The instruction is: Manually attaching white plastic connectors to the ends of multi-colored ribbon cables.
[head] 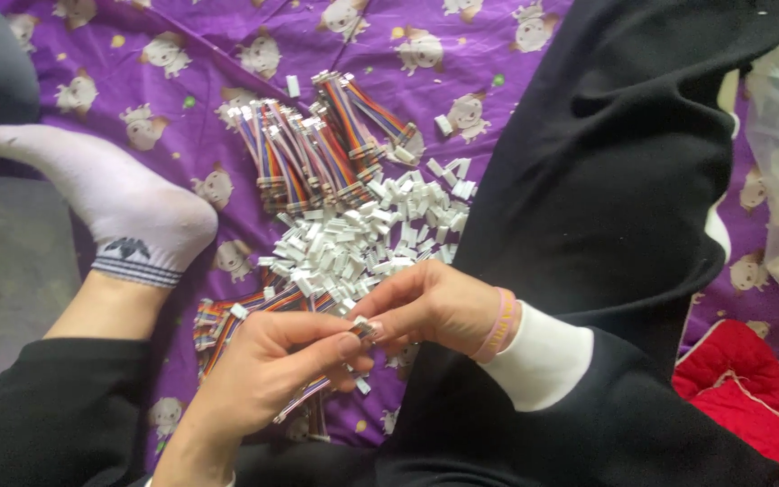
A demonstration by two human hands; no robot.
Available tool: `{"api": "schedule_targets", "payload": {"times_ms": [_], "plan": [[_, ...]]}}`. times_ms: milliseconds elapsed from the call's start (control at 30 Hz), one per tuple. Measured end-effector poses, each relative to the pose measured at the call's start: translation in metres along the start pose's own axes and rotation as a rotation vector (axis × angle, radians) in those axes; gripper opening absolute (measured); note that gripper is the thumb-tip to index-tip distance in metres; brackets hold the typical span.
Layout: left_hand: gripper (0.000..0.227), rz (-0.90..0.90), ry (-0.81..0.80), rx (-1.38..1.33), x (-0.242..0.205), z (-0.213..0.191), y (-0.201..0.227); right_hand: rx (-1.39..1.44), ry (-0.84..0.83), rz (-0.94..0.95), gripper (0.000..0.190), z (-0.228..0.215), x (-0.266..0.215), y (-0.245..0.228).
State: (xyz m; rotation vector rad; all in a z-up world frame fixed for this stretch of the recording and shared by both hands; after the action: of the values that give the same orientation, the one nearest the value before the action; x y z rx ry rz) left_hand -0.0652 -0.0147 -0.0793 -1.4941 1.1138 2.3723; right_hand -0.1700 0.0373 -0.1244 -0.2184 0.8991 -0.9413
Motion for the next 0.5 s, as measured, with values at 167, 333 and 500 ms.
{"api": "schedule_targets", "payload": {"times_ms": [167, 333, 500], "plan": [[0.02, -0.066, -0.026, 0.036, -0.005, -0.003, 0.006, -0.009, -0.052, -0.032, 0.024, 0.009, -0.005, -0.011], [0.018, -0.146, -0.055, 0.01, -0.007, -0.007, 0.007, 0.01, -0.058, -0.063, 0.02, 0.01, -0.005, -0.014], [0.019, -0.187, -0.095, 0.015, -0.008, -0.003, 0.008, 0.026, -0.048, -0.089, 0.021, 0.006, -0.004, -0.014]]}}
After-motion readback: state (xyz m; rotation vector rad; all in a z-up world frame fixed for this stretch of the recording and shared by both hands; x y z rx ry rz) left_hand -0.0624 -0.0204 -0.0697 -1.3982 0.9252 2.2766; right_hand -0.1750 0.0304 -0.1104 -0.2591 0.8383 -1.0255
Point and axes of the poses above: each hand's wrist, its own x-axis towards the middle knuckle, its own z-axis out of the palm, y = z × x, the point moved 9 cm from there along x, towards the middle knuckle, and after that the axes turned 11 degrees about -z, right-handed, at the moved point
